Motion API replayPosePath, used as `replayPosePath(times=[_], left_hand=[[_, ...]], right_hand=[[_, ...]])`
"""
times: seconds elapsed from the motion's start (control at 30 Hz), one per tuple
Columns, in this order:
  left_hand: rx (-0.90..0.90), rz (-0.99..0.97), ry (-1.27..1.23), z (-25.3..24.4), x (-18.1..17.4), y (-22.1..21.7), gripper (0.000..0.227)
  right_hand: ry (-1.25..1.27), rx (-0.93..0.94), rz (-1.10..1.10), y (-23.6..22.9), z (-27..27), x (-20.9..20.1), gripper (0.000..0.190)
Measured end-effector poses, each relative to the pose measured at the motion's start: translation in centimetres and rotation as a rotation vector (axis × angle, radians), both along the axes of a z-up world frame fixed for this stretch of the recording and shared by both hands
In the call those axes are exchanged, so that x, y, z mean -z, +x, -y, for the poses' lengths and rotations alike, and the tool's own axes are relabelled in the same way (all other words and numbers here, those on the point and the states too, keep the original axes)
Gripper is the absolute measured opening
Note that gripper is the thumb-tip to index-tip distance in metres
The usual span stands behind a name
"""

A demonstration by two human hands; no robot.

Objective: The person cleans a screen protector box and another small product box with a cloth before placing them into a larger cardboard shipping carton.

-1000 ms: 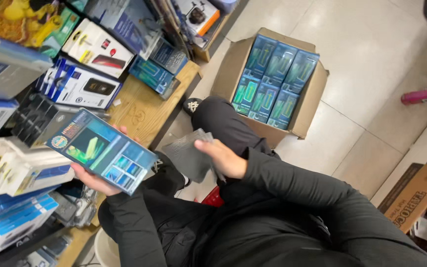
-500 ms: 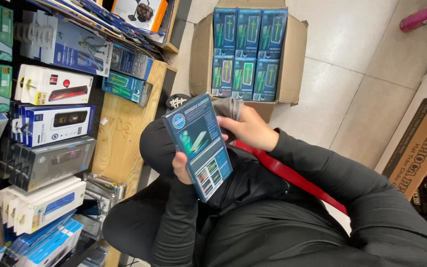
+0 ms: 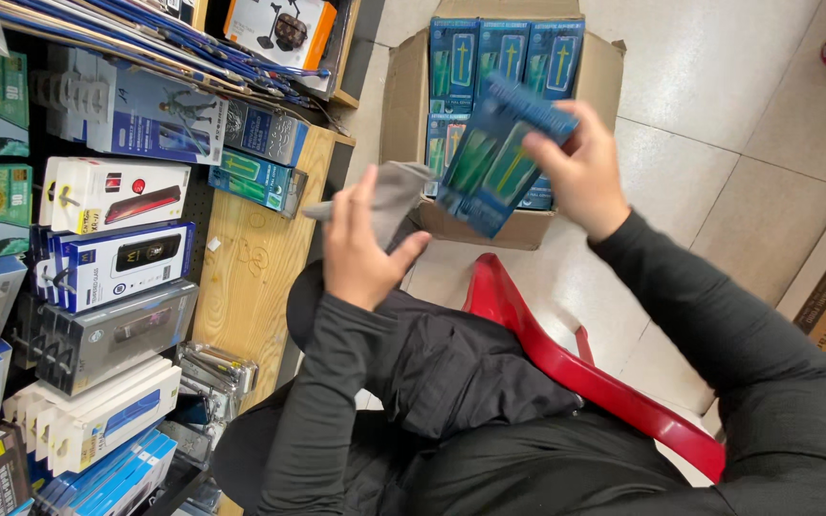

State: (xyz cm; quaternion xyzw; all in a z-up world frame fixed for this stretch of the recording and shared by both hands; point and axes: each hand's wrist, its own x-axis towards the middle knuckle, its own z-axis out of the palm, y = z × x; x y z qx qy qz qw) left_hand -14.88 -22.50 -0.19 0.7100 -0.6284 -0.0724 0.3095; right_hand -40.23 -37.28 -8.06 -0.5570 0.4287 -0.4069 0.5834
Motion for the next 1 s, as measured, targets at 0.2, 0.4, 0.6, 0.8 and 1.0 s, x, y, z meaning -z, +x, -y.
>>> replayPosePath(times=[0.2,0.4,0.6,0.8,1.0], left_hand=[[-0.071,0.137,-0.005,-2.0,-2.8,5.5,0.055],[-0.164,0.075,0.034,-7.0,-2.8,5.4,0.05],[-0.209,0.036,0.007,-11.4,0.4,3.8,0.068],[-0.244,-0.063,-0.023,-14.7,3.4,3.8,0.078],[-0.257,-0.063,-0.03,-15.1,3.5,3.3,0.078]], right_hand=[[0.087,0.065,-0.166,2.0,11.3,9.0,0.021],[-0.101,-0.188,-0.437,8.8,17.5,19.7,0.034],[-0.377,-0.179,-0.709,12.7,19.8,27.9,0.04],[-0.281,-0.017,-0.665,14.9,16.4,25.1,0.045],[0.149,0.126,-0.651,16.2,13.6,30.3,0.047]])
